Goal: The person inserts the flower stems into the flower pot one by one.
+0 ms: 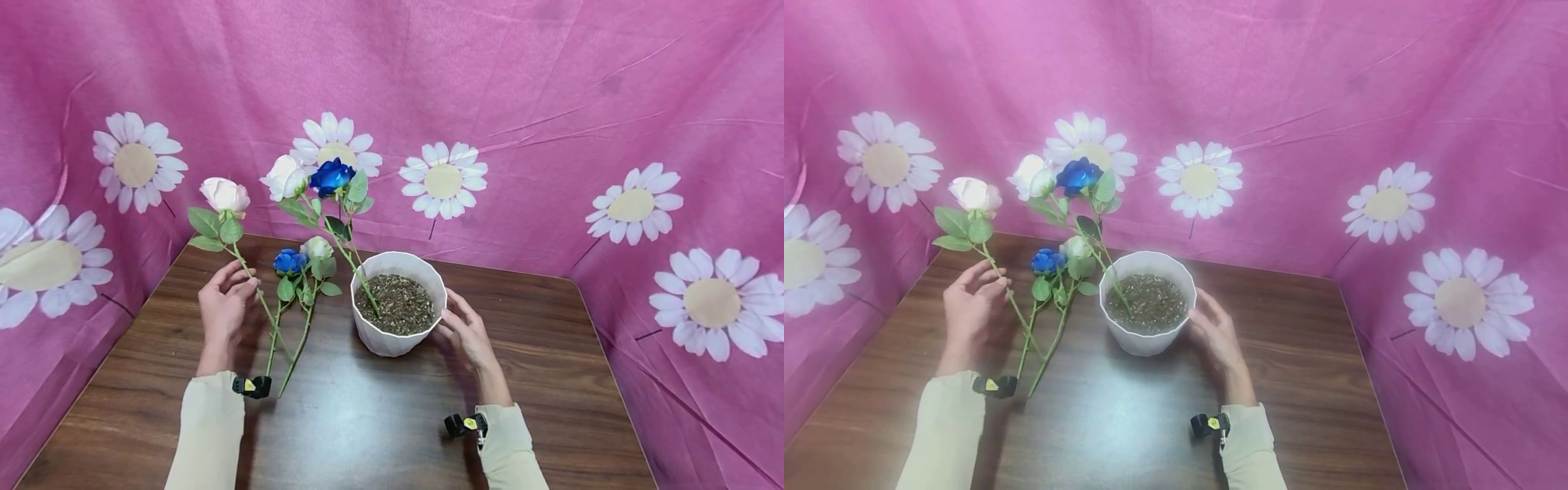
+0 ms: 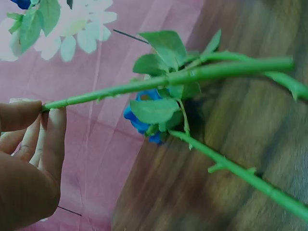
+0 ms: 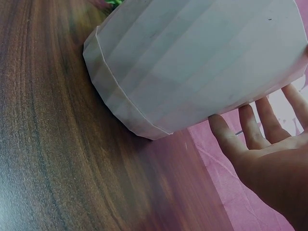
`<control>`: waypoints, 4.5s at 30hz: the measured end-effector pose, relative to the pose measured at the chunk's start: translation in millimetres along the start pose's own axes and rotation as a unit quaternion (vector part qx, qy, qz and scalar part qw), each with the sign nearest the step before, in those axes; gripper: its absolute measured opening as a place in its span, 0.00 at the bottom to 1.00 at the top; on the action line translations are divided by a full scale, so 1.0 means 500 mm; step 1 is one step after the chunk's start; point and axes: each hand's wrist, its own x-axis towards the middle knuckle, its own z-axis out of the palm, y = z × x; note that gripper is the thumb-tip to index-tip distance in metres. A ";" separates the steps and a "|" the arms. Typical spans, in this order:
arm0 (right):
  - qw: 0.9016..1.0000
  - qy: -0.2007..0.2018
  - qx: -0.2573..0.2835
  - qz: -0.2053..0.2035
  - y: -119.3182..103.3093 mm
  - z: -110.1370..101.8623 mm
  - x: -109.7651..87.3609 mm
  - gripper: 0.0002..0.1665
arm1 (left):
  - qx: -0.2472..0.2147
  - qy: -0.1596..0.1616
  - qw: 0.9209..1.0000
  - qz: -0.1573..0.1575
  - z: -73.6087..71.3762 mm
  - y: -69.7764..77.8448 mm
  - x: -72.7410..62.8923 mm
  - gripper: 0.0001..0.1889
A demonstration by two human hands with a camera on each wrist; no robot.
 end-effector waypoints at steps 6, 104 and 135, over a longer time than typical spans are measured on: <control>1.000 0.000 0.002 -0.001 0.002 0.000 0.002 0.34 | -0.075 -0.017 0.997 -0.019 0.011 0.006 -0.007 0.23; 1.000 0.008 -0.001 0.020 -0.011 -0.007 0.010 0.32 | -0.058 -0.181 0.971 0.145 0.371 0.073 -0.063 0.16; 1.000 0.008 -0.013 0.008 -0.008 -0.012 0.010 0.33 | 0.116 -0.253 0.943 0.183 0.426 0.003 -0.077 0.13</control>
